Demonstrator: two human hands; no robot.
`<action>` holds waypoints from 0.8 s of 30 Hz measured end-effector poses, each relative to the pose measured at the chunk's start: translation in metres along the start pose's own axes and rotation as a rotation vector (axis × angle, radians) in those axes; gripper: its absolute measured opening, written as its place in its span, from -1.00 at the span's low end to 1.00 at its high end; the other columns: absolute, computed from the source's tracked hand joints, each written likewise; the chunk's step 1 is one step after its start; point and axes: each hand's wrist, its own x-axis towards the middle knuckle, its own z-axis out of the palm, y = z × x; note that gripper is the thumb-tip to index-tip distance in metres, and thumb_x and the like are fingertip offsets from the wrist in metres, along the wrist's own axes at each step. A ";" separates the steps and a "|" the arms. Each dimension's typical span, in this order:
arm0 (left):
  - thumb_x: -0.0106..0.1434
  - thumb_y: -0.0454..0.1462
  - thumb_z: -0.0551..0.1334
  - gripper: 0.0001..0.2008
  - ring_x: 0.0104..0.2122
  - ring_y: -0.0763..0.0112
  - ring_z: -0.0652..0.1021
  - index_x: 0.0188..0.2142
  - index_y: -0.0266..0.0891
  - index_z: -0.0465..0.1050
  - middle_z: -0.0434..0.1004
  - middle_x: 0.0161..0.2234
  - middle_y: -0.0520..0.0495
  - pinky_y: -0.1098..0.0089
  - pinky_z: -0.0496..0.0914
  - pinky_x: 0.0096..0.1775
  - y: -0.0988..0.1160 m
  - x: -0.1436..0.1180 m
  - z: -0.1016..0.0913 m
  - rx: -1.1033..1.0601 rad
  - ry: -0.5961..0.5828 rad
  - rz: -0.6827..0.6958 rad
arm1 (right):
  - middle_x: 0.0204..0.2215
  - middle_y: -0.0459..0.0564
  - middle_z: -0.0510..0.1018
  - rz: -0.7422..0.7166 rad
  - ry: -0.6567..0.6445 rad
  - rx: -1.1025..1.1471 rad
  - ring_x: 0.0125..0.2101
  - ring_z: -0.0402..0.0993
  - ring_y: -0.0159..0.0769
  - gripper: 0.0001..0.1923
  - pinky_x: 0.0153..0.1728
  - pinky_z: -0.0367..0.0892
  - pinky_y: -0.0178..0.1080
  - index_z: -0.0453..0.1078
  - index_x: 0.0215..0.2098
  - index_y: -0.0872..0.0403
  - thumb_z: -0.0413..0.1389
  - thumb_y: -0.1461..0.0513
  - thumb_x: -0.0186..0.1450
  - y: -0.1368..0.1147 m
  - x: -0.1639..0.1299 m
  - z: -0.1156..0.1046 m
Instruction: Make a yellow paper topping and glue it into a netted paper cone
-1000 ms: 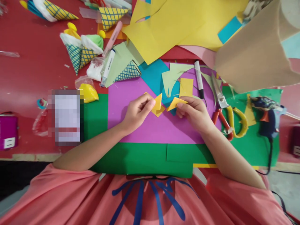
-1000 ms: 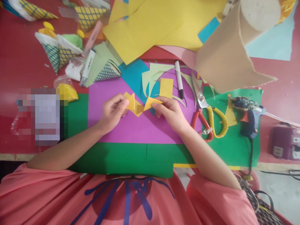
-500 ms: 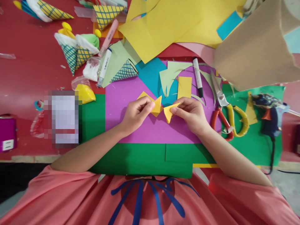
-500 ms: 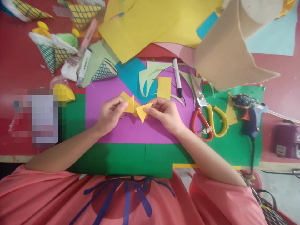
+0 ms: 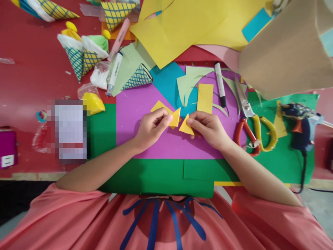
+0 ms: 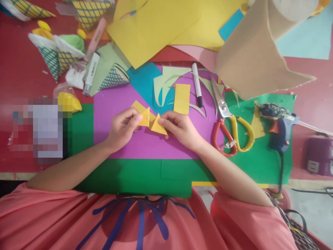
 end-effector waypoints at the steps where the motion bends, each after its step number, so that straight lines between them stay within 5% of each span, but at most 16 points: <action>1: 0.36 -0.22 0.13 -0.64 -0.65 0.65 0.19 -0.56 -0.22 0.13 0.13 -0.66 0.15 0.53 0.10 -0.60 0.000 0.000 0.000 0.014 -0.002 0.008 | -0.73 -0.21 0.40 0.004 -0.010 0.004 -0.70 0.18 -0.54 -0.70 -0.64 0.05 -0.38 0.36 -0.47 0.10 0.17 0.09 0.34 -0.001 0.000 0.001; 24: 0.35 -0.26 0.14 -0.65 -0.64 0.65 0.14 -0.55 -0.22 0.09 0.05 -0.64 0.17 0.55 0.06 -0.60 -0.002 -0.001 -0.001 0.086 -0.080 0.045 | -0.68 -0.25 0.34 -0.055 0.022 0.076 -0.73 0.23 -0.59 -0.66 -0.70 0.06 -0.40 0.37 -0.49 0.11 0.25 0.05 0.25 0.001 0.002 0.002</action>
